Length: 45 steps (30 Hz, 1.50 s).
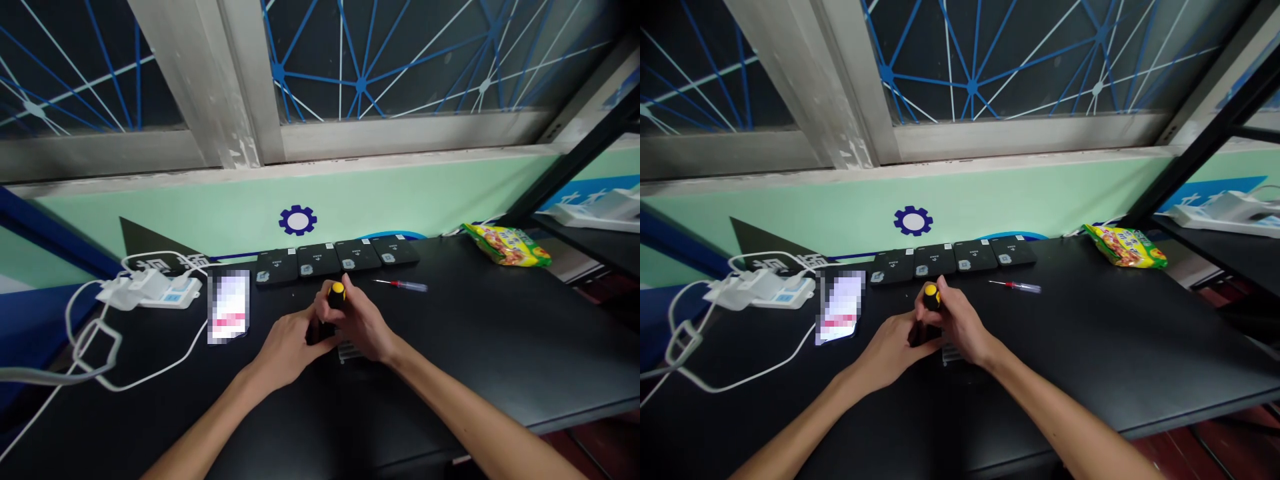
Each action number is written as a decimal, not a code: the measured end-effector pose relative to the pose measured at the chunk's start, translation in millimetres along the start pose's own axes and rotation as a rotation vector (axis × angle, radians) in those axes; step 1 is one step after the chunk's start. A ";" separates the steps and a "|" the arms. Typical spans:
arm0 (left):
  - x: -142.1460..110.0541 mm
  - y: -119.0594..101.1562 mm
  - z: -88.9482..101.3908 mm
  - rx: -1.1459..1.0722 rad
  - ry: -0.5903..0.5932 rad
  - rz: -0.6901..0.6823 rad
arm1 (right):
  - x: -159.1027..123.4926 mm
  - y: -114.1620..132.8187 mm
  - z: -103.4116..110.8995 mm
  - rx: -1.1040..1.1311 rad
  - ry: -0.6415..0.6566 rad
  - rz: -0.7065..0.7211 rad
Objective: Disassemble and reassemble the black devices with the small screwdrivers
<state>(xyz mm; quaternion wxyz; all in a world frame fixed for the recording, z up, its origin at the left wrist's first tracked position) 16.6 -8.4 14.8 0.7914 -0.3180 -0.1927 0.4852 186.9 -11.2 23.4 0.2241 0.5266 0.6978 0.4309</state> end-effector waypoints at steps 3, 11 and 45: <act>0.6 -1.7 0.7 0.014 -0.003 0.009 | 1.0 -1.2 2.8 0.060 -0.018 0.033; -0.3 0.8 -1.6 0.014 -0.006 0.012 | 1.8 2.7 -1.1 0.041 -0.006 0.023; 0.4 -3.6 2.0 0.038 0.014 0.008 | 3.0 14.2 -1.6 0.152 -0.123 0.072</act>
Point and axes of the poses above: each hand's wrist, its own x-axis towards the middle knuckle, its own z-axis out of the back of the hand, y = z × x, the point moved 1 cm from there along x, towards the middle knuckle, and after that the axes turned 6 degrees about -y, right-handed, at the moved point
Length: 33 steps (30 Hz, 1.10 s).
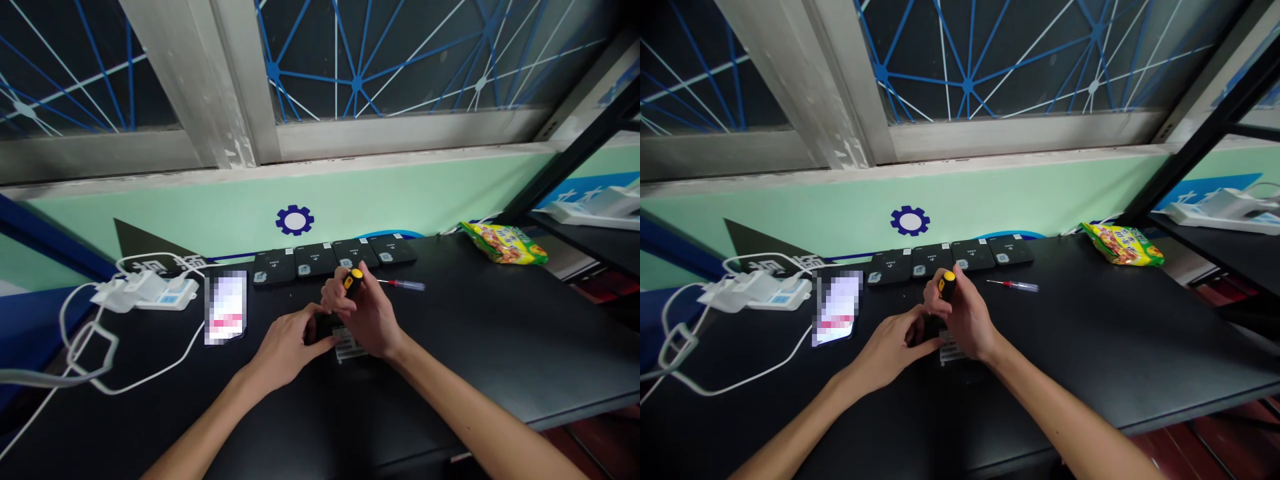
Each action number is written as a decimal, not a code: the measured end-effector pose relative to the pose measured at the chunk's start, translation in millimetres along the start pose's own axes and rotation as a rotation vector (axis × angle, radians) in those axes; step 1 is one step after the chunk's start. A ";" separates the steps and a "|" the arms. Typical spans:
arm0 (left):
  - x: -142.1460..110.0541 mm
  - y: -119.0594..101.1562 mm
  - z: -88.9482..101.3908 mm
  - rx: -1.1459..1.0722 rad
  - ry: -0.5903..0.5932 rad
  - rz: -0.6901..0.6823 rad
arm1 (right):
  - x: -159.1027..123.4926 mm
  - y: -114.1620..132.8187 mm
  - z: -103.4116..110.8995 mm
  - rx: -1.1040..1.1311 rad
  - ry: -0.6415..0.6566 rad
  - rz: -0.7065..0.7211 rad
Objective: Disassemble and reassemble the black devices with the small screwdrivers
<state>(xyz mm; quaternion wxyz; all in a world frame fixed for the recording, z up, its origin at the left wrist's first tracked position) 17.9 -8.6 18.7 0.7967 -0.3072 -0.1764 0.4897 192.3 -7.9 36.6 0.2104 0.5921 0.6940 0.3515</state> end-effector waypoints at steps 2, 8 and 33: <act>0.0 -0.4 0.2 0.007 0.000 0.010 | -0.1 -1.0 0.0 -0.009 0.016 -0.006; 0.4 1.2 -1.0 0.008 0.005 0.012 | -3.6 -7.8 -0.7 -0.088 0.077 -0.013; -0.5 1.0 -1.3 -0.021 -0.014 0.005 | -1.4 -3.6 -0.7 -0.026 0.026 -0.002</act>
Point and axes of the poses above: each hand's wrist, its own x-axis towards the middle knuckle, its own z-axis out of the back of the hand, y = z × x, the point moved 1 cm from there along x, towards the middle knuckle, and after that the axes turned 6 degrees about -y, right-handed, at the moved point
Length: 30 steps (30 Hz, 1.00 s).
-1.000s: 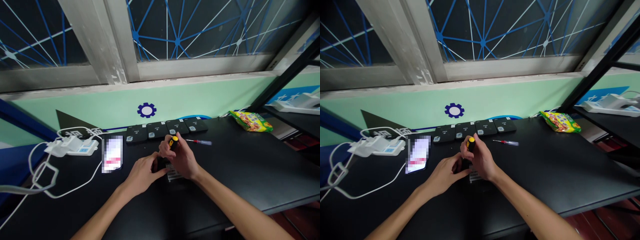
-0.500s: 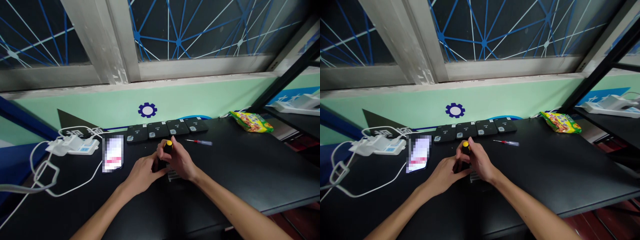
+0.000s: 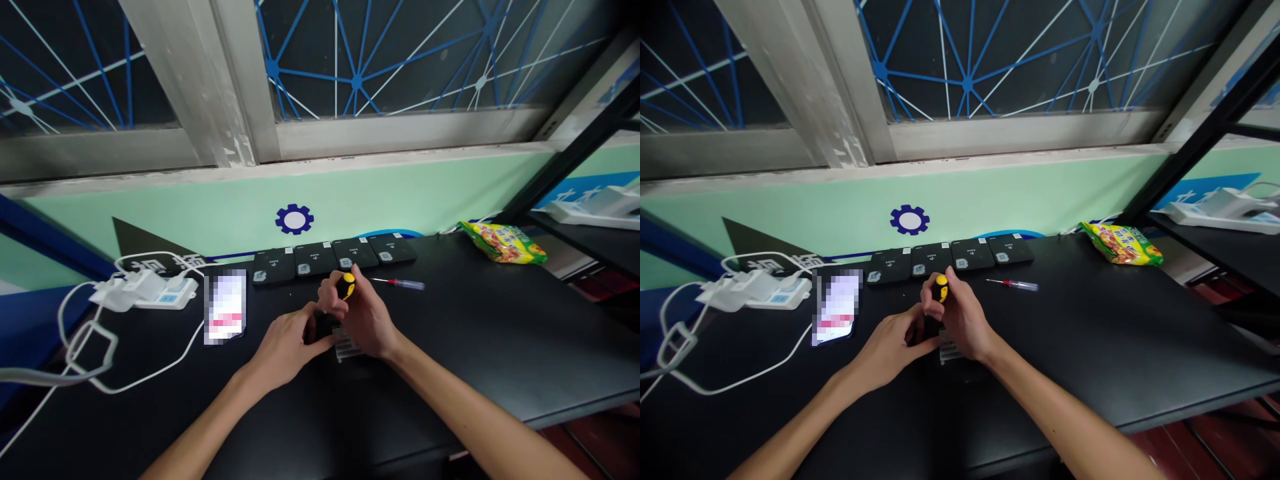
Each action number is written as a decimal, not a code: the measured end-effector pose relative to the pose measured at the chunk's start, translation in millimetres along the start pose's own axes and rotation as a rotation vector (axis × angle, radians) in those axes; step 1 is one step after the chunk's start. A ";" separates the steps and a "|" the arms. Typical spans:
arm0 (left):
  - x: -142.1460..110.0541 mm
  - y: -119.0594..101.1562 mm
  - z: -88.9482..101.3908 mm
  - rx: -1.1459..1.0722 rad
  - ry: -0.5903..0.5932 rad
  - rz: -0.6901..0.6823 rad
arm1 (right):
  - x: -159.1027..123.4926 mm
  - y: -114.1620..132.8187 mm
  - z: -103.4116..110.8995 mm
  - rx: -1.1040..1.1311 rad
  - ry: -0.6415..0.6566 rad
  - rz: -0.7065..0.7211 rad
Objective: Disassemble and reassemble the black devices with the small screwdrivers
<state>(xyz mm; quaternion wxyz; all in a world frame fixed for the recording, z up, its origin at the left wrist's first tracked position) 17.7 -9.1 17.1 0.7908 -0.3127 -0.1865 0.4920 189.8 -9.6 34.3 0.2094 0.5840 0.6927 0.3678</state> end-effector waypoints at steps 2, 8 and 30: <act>-0.3 1.1 -0.6 -0.012 -0.014 -0.002 | 1.1 3.4 1.0 0.043 -0.009 0.015; -0.1 6.9 -5.5 -0.135 -0.103 -0.053 | 3.4 10.6 0.6 0.191 0.017 0.009; 6.0 27.2 15.6 -0.005 -0.678 0.124 | 3.6 13.6 3.0 0.215 -0.025 0.006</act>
Point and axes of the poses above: each hand's wrist, its own x-axis towards the middle knuckle, its own z-axis out of the back of the hand, y = z × x, the point moved 1 cm from there along x, towards the middle knuckle, and after that the axes turned 6 degrees about -y, right-handed, at the moved point
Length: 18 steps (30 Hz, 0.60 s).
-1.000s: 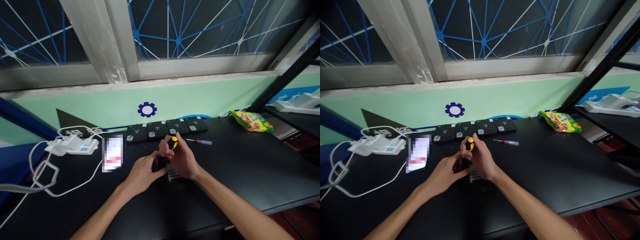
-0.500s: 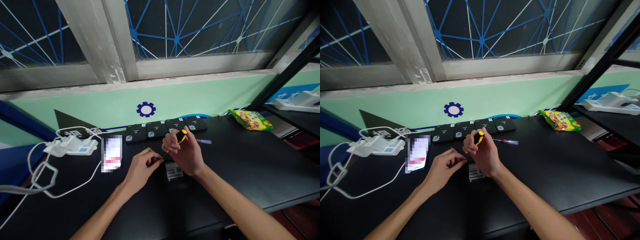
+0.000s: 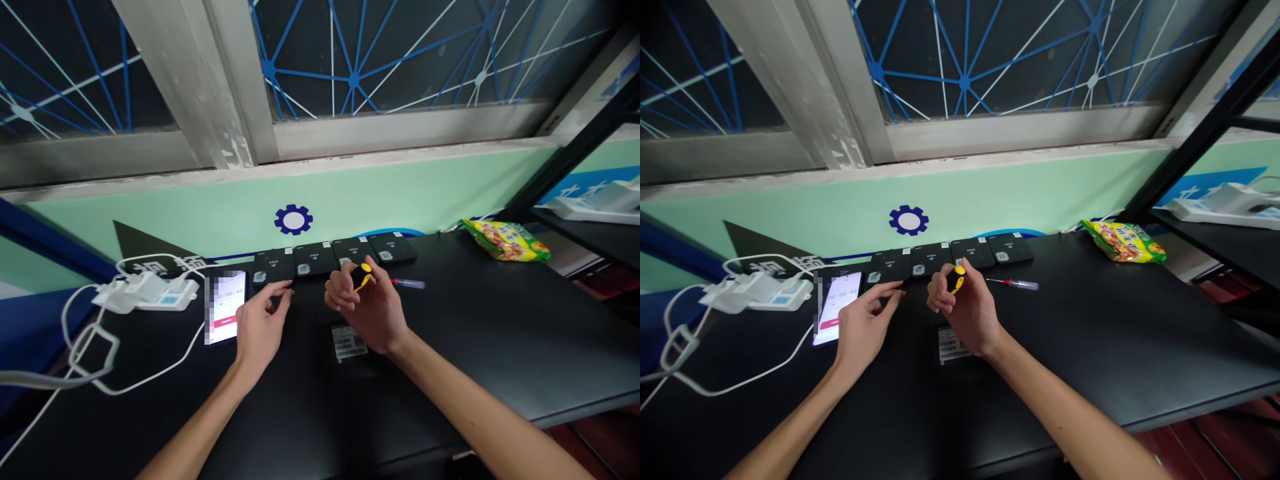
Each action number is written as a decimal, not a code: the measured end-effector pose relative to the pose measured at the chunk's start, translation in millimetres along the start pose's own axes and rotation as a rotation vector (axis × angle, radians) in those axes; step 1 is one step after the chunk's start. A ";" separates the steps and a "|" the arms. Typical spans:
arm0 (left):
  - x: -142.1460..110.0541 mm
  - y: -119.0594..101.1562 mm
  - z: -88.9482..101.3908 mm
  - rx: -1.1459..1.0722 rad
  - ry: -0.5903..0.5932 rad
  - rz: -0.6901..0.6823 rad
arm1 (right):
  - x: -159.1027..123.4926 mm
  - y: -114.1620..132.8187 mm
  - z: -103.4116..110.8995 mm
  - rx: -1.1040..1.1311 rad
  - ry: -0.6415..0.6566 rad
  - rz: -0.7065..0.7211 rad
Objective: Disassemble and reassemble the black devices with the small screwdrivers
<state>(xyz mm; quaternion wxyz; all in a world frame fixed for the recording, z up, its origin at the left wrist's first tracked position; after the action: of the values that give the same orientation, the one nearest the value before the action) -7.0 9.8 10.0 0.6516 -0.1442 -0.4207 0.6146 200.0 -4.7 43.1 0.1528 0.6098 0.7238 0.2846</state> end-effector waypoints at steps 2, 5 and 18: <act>0.2 0.1 0.9 0.022 -0.013 0.009 | -0.2 -0.4 -0.6 -0.007 -0.001 -0.003; 0.9 2.2 0.9 0.031 -0.015 0.005 | 0.0 -1.5 -1.5 -0.002 -0.003 -0.012; 2.6 7.7 -0.3 0.284 -0.035 -0.170 | -0.4 -4.4 -0.6 -0.017 -0.004 -0.030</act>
<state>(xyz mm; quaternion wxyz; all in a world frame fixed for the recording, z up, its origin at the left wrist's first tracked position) -12.3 13.9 5.3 0.7076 -0.0038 -0.3514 0.6130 196.2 -5.6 40.9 0.1636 0.5982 0.7300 0.2871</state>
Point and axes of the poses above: each hand's wrist, its own x-axis towards the middle knuckle, its own z-axis out of the back of the hand, y = z × x, the point moved 1 cm from there along x, towards the middle knuckle, and after that the axes turned 6 degrees about -y, right-handed, at the moved point
